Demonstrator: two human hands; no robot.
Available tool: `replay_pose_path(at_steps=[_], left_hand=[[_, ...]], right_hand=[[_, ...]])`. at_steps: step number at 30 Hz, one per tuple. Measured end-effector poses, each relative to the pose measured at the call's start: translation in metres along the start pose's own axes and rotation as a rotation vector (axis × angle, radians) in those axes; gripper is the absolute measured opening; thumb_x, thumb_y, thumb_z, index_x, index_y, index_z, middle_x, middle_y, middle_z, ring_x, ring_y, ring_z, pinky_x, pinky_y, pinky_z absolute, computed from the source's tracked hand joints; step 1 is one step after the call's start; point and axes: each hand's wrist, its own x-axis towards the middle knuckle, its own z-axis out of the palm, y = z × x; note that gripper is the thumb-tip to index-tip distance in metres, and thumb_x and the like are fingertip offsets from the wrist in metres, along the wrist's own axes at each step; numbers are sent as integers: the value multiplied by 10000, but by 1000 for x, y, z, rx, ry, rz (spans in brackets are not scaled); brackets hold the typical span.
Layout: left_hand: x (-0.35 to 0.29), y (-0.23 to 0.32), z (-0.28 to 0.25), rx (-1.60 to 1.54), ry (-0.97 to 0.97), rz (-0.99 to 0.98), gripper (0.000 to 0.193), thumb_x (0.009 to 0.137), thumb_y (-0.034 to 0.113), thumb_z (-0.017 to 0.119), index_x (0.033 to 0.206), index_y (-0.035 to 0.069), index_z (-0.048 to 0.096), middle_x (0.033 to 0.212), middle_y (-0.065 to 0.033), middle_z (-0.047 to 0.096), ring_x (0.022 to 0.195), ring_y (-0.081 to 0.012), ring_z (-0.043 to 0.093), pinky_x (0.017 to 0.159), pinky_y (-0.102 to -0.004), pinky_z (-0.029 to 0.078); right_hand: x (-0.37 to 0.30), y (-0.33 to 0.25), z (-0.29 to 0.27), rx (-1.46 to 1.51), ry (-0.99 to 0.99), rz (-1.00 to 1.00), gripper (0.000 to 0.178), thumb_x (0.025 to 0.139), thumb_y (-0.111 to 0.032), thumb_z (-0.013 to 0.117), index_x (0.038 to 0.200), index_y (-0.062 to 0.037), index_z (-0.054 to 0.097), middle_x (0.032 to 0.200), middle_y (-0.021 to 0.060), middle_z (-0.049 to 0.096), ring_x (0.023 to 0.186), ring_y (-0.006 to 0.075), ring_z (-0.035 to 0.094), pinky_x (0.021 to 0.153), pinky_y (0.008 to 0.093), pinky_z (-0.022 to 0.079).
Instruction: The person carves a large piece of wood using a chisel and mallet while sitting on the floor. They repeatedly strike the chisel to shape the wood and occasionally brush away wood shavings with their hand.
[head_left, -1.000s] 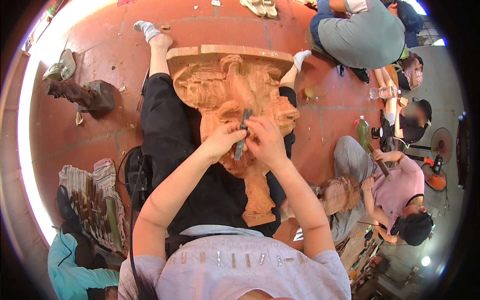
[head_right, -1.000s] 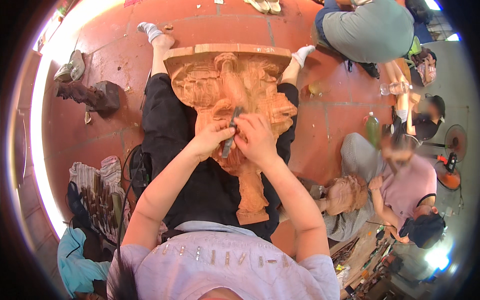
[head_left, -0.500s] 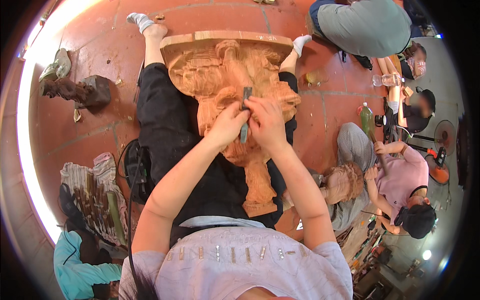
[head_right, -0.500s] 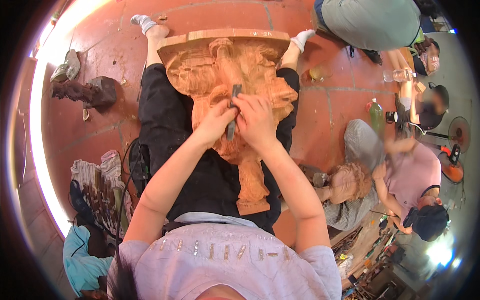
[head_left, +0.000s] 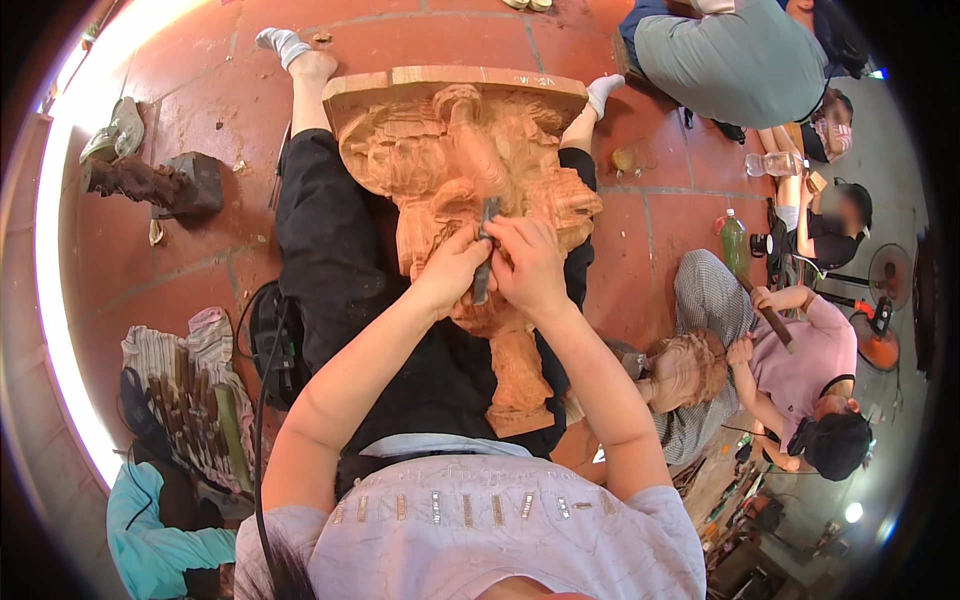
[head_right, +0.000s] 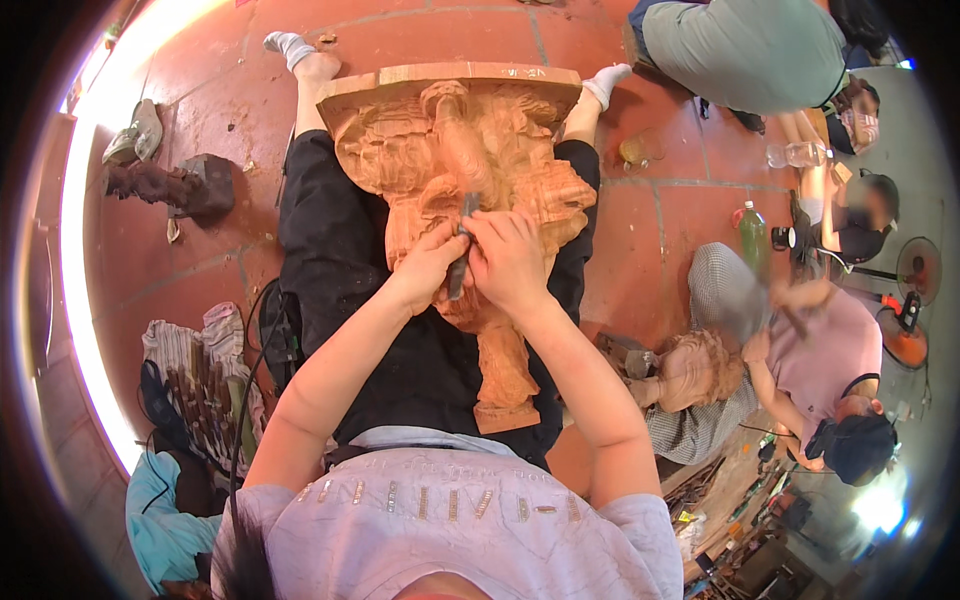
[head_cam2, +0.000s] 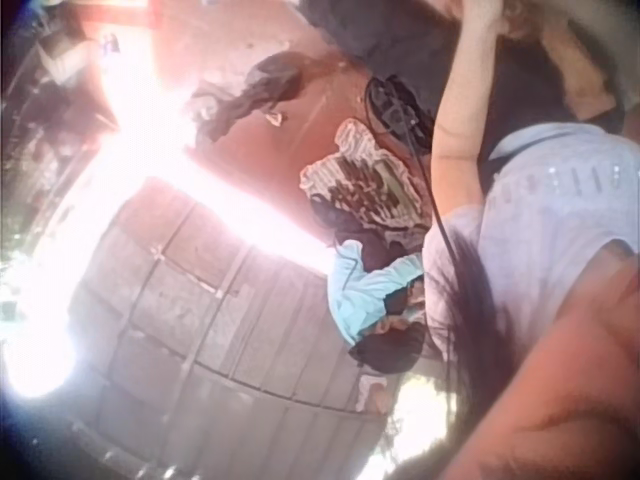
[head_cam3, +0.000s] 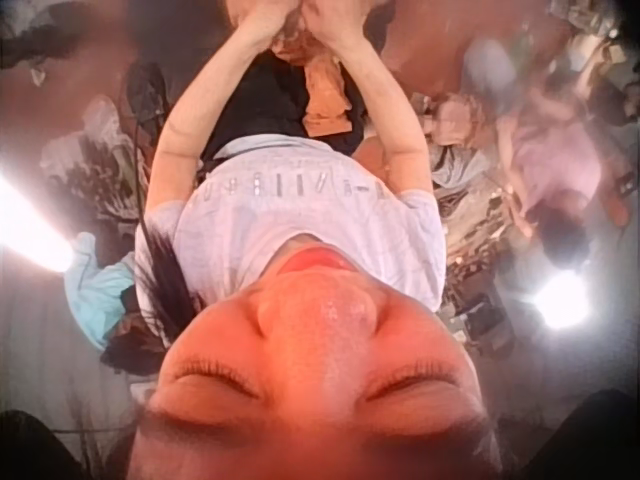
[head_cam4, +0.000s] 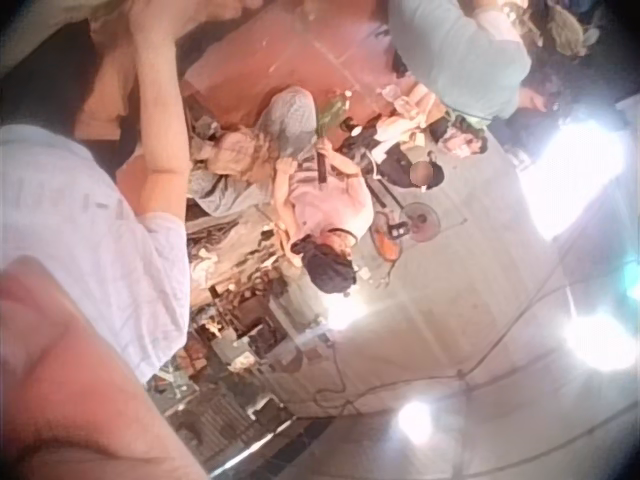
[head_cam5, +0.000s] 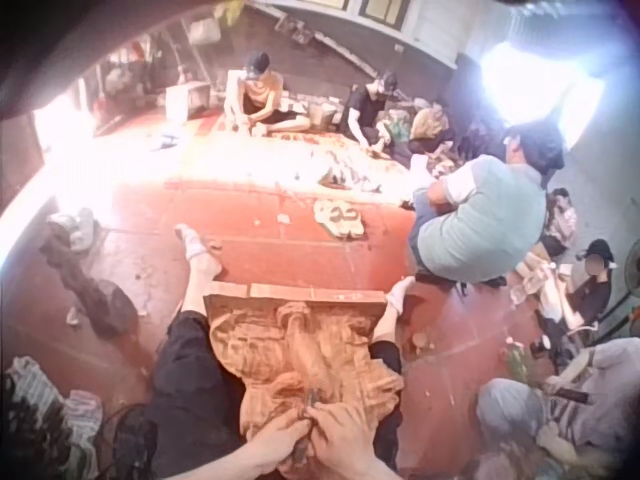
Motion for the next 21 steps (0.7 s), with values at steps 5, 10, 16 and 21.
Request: replay_pose_path(at_steps=[5,10,16,21], left_hand=[[-11,10,6,-118,-24,52,158,984,209,399,1035,79,474,624,-39,562,443,-113,500,354,-237,350],[9,6,14,24,54,229,154,976,202,417,990,61,477,597,-34,553,415,-105,482,345,-226,361],[3,-9,12,-64,-30,151,172,970,177,432,1068,38,454,716,-49,570,461,-108,525,353,-225,380],[15,12,18,33,12,153,229,935,154,465,1115,14,443,705,-70,566,452,-140,535,353,-266,408]], right_hand=[[12,-7,-15,62,15,-12,303,695,-52,637,997,-62,623,988,79,602,976,277,545,909,412,392],[12,5,-5,-8,48,-10,316,689,-26,629,1003,-61,622,1002,80,609,975,279,547,902,412,401],[-2,1,-12,27,-19,-5,334,699,-4,612,1027,-65,626,1018,75,615,978,279,551,925,422,399],[13,11,-11,13,62,6,361,694,7,614,1046,-72,620,1031,71,616,1007,275,545,930,428,403]])
